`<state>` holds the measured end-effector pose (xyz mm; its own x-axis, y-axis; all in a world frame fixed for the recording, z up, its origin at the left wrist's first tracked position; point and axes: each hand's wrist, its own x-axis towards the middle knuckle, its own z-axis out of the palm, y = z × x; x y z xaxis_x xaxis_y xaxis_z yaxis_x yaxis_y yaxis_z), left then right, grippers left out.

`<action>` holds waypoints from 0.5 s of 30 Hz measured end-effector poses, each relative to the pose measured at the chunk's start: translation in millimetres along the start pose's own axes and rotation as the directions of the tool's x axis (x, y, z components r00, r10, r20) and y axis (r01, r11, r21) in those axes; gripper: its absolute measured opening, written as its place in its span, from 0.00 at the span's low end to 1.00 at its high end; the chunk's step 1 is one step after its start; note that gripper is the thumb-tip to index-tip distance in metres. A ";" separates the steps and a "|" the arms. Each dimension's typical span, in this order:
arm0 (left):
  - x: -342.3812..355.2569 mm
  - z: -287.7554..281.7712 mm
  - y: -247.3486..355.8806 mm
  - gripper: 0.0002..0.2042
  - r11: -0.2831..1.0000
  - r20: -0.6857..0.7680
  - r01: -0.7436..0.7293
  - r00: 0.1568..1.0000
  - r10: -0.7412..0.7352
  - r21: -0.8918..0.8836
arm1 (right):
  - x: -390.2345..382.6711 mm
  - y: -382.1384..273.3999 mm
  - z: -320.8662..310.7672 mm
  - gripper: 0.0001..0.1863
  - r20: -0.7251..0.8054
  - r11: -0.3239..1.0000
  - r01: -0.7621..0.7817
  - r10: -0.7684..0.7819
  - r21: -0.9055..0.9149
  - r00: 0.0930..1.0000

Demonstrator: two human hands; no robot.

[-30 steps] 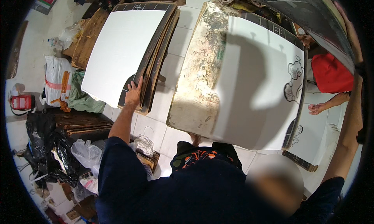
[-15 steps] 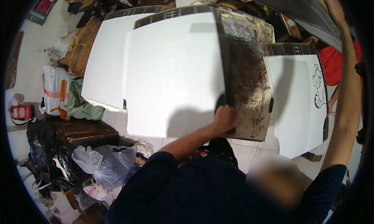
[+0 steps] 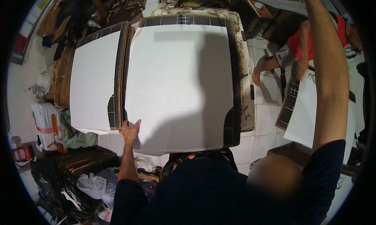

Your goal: The person performs screen printing by placing a white sheet on a table, aligning a screen frame, and using a squeegee to pull ink across the mesh. They lift the screen to reveal a printed design, then repeat the process on subsequent sheets.

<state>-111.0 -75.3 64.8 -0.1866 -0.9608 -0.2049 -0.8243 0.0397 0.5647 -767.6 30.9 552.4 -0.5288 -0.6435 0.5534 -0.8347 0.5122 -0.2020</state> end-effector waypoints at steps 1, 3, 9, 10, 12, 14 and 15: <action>-0.3 4.6 14.6 0.47 1.000 0.046 -0.021 0.999 0.021 -0.004 | 1.3 2.6 -1.1 0.41 0.006 1.000 0.016 -0.016 0.016 1.000; -3.0 13.0 39.6 0.45 0.997 0.102 -0.065 0.992 0.070 -0.048 | 6.2 6.2 -1.5 0.42 0.013 0.997 0.057 -0.058 0.050 0.998; -11.4 18.2 70.3 0.46 0.996 0.185 -0.014 0.983 -0.002 0.087 | 36.0 13.6 4.6 0.41 -0.043 0.998 0.066 -0.065 0.017 0.997; -11.8 17.4 71.2 0.47 0.996 0.158 -0.023 0.987 0.008 0.091 | 41.0 16.0 5.1 0.41 -0.042 0.995 0.088 -0.086 0.038 0.995; -11.4 16.5 72.1 0.48 0.993 0.153 -0.012 0.988 -0.007 0.121 | 51.3 21.2 4.8 0.40 -0.033 0.995 0.101 -0.100 0.025 0.994; -9.4 16.2 72.2 0.49 0.983 0.185 0.026 0.981 -0.060 0.181 | 65.1 23.3 7.5 0.40 -0.038 0.997 0.076 -0.077 -0.027 0.996; -7.8 16.1 72.0 0.49 0.982 0.184 0.021 0.981 -0.057 0.188 | 71.3 25.1 8.1 0.40 -0.041 0.995 0.093 -0.094 -0.024 0.995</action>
<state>-177.5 -60.6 94.3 -0.2347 -0.8946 -0.3801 -0.9140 0.0700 0.3996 -827.5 -6.8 580.2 -0.4410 -0.6650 0.6027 -0.8766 0.4633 -0.1302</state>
